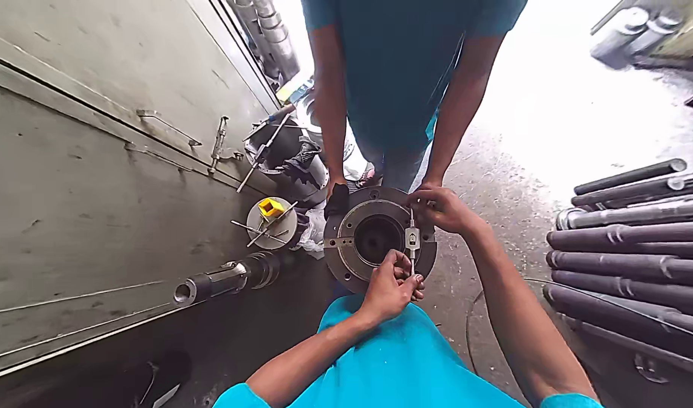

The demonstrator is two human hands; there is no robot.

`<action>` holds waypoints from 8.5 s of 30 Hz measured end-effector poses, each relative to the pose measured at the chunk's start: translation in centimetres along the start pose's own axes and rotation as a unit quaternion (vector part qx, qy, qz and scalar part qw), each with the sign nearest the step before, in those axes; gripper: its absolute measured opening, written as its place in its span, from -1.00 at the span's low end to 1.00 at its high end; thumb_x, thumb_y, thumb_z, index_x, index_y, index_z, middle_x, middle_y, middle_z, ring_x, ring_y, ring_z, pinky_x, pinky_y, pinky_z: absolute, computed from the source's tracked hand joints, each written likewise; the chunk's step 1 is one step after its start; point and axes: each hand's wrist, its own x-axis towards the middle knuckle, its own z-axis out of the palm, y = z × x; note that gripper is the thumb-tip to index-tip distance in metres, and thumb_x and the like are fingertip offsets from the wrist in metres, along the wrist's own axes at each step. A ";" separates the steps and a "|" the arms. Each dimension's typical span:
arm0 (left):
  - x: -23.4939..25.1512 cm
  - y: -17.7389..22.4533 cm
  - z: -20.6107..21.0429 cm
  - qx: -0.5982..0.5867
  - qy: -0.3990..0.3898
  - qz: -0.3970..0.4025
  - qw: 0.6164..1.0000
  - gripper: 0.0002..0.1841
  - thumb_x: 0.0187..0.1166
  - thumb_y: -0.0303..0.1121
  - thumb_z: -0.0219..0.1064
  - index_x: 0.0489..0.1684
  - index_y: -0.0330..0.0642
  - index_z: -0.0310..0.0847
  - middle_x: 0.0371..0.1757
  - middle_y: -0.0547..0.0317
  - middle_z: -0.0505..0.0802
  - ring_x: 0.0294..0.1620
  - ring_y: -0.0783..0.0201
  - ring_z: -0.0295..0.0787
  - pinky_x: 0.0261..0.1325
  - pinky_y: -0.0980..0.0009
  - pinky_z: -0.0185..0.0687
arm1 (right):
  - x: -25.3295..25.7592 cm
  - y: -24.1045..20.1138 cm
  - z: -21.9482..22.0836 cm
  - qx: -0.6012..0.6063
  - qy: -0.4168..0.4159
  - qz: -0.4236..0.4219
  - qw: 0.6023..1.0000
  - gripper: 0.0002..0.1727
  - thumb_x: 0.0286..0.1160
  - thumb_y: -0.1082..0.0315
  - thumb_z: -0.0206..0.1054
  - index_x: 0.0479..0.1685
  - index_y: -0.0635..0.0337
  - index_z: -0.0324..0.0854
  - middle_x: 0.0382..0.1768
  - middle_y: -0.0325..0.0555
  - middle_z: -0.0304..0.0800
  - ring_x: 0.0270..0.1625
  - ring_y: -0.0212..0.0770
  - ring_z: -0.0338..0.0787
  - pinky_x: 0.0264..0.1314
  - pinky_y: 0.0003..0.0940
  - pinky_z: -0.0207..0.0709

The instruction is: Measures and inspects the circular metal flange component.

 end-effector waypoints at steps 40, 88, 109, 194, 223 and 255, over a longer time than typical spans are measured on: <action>6.9 5.5 -7.5 0.081 0.066 0.064 0.992 -0.88 0.64 -0.53 0.37 0.02 -0.31 0.70 -0.24 0.01 0.94 -0.32 0.18 0.97 -0.11 0.22 0.96 | -11.7 -4.0 0.0 -0.031 -0.036 0.226 0.973 -0.66 0.69 0.16 0.16 -0.08 0.11 0.84 -0.47 -0.32 0.84 -0.41 -0.42 0.78 -0.17 -0.23 0.69; 8.1 0.1 -6.4 0.273 -0.083 0.120 0.951 -0.50 0.54 -0.62 0.14 0.37 0.02 0.77 0.21 0.07 0.89 0.27 0.14 0.81 0.43 0.04 0.63 | -4.4 -8.6 7.1 -0.077 0.149 0.372 0.913 -0.48 0.78 -0.05 -0.03 0.40 0.15 0.47 -0.41 -0.08 0.71 -0.39 -0.09 0.75 -0.27 0.05 0.63; 3.3 0.7 -10.1 0.050 0.102 0.167 0.979 -0.61 0.72 -0.54 0.10 0.42 -0.09 0.68 -0.04 0.21 0.96 -0.13 0.34 0.93 0.05 0.32 0.89 | -1.9 -2.2 5.0 -0.318 0.059 -0.152 0.934 -0.50 0.65 0.11 -0.06 -0.69 0.13 0.48 -0.65 -0.07 0.49 -0.40 0.01 0.60 0.11 0.03 0.44; 3.6 2.4 -9.7 0.023 -0.031 0.039 0.999 -0.79 0.74 -0.40 0.21 0.15 -0.17 0.73 -0.15 0.15 0.94 -0.35 0.34 0.91 -0.13 0.32 0.89 | -2.3 -8.6 7.4 -0.212 0.032 0.379 0.900 -0.70 0.46 0.36 0.23 0.10 0.31 0.59 -0.48 0.05 0.66 -0.44 0.03 0.70 -0.34 0.12 0.53; 1.3 0.0 -3.6 0.079 -0.135 -0.056 0.986 -0.68 0.61 -0.34 0.34 0.26 -0.25 0.68 -0.14 0.05 0.88 -0.34 0.27 0.91 -0.09 0.24 0.92 | -2.3 -2.6 0.0 -0.193 0.052 0.006 0.980 -0.79 0.49 0.33 0.33 -0.22 0.19 0.88 0.09 -0.01 0.88 0.14 -0.07 0.79 0.23 -0.14 0.65; 1.1 0.8 -7.6 0.197 0.010 0.139 0.970 -0.77 0.51 -0.42 0.49 0.07 -0.19 0.85 -0.14 0.22 0.97 -0.25 0.37 0.94 -0.05 0.36 0.94 | -7.2 -3.2 -0.1 -0.095 0.119 0.192 0.969 -0.78 0.59 0.46 0.32 0.02 0.05 0.85 -0.24 -0.10 0.92 -0.27 -0.11 0.89 -0.12 0.07 0.76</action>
